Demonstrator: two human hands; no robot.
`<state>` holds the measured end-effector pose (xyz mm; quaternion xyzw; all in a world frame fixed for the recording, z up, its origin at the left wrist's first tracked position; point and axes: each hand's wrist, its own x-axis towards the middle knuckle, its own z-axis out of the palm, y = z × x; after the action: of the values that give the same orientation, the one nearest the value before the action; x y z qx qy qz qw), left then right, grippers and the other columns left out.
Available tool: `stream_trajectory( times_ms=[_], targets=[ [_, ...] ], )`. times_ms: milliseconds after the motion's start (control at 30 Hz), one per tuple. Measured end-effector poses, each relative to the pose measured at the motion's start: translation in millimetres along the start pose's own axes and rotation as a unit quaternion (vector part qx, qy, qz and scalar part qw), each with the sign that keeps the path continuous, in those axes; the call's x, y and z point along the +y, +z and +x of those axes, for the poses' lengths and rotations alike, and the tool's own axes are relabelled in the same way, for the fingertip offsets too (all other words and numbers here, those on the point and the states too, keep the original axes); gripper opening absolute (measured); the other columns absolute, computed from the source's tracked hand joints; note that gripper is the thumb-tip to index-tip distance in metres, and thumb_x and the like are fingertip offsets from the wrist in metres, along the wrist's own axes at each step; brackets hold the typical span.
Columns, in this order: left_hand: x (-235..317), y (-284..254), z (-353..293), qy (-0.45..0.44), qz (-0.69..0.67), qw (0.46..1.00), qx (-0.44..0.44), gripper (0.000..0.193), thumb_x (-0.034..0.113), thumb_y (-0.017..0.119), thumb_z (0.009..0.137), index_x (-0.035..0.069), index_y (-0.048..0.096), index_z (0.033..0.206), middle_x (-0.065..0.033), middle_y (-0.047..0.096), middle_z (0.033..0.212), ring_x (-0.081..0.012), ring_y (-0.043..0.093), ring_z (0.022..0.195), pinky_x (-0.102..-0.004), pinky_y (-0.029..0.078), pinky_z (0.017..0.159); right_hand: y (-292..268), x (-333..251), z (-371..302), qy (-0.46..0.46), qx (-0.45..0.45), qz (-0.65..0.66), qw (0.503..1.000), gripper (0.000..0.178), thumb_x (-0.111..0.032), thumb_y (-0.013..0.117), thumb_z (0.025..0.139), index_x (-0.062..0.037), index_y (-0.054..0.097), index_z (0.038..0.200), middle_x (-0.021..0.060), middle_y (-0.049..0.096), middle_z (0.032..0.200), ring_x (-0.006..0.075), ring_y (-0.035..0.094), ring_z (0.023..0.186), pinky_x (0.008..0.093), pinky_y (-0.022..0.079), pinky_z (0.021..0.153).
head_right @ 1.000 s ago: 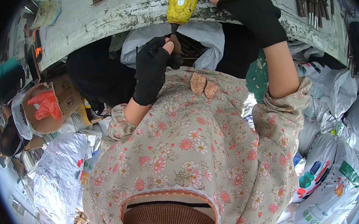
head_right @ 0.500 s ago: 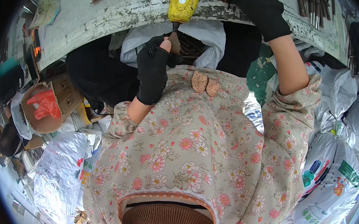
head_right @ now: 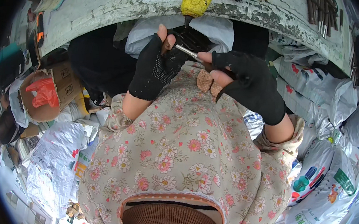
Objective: Manually trimming small plastic parts with clippers and assembling them onto thin rods using a glue gun.
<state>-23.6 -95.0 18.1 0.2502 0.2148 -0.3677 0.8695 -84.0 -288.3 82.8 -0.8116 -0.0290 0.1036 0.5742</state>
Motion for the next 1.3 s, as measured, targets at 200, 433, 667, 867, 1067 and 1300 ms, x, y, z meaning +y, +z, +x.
stream_trajectory(
  times_ms=[200,433,667,867,1067,1300],
  targets=[
    [-1.8,12.9,-9.2,-0.001,0.065,0.993,0.101,0.021,0.032,0.059,0.084,0.015,0.052,0.075,0.0036,0.052,0.070,-0.0061,0.048,0.059,-0.0213,0.038,0.048,-4.1,-17.0,2.2,-0.011,-0.047,-0.093,0.994,0.033,-0.004,0.064,0.074,-0.0112,0.064,0.106,0.0052,0.063,0.073,0.0129,0.057,0.062,0.0258,0.044,0.055],
    [1.2,-1.0,-19.3,0.295,0.530,0.794,0.034,0.017,0.023,0.058,0.086,0.005,0.056,0.084,0.0004,0.054,0.072,-0.0103,0.049,0.059,-0.0249,0.038,0.051,-0.3,-17.9,6.8,-0.043,-0.080,-0.093,0.992,0.030,-0.009,0.065,0.074,-0.0124,0.064,0.103,0.0088,0.062,0.069,0.0186,0.057,0.054,0.0272,0.044,0.051],
    [4.0,7.0,-18.2,0.229,0.447,0.863,0.053,0.017,0.017,0.053,0.087,0.001,0.055,0.090,0.0001,0.051,0.074,-0.0091,0.045,0.062,-0.0226,0.038,0.057,7.3,-20.2,17.8,-0.088,-0.080,-0.150,0.981,0.028,-0.010,0.065,0.075,-0.0119,0.064,0.103,0.0108,0.063,0.073,0.0189,0.058,0.053,0.0272,0.045,0.051],
    [12.2,-33.8,-11.8,0.236,0.558,0.792,-0.078,0.014,0.008,0.065,0.075,0.003,0.058,0.085,-0.0022,0.053,0.079,-0.0127,0.050,0.073,-0.0249,0.040,0.065,20.3,12.2,17.0,0.096,-0.110,0.042,0.988,0.028,-0.009,0.063,0.077,-0.0112,0.063,0.105,0.0112,0.065,0.076,0.0104,0.058,0.053,0.0240,0.046,0.050],
    [20.9,-39.2,-9.2,0.445,0.755,0.480,-0.029,0.020,0.011,0.075,0.058,0.009,0.064,0.075,-0.0057,0.057,0.089,-0.0236,0.053,0.081,-0.0349,0.042,0.070,59.9,75.5,33.5,0.009,-0.107,0.035,0.994,0.034,-0.004,0.061,0.077,-0.0060,0.059,0.110,0.0077,0.065,0.084,0.0100,0.060,0.068,0.0240,0.048,0.060],
    [59.2,13.1,33.7,0.524,0.713,0.465,0.025,0.020,0.019,0.073,0.063,0.012,0.064,0.080,-0.0068,0.059,0.087,-0.0247,0.057,0.076,-0.0365,0.044,0.064,87.5,116.9,88.9,-0.120,-0.126,-0.188,0.967,0.024,-0.020,0.049,0.084,-0.0063,0.055,0.103,0.0098,0.060,0.100,0.0192,0.059,0.083,0.0328,0.047,0.070]
  ],
)
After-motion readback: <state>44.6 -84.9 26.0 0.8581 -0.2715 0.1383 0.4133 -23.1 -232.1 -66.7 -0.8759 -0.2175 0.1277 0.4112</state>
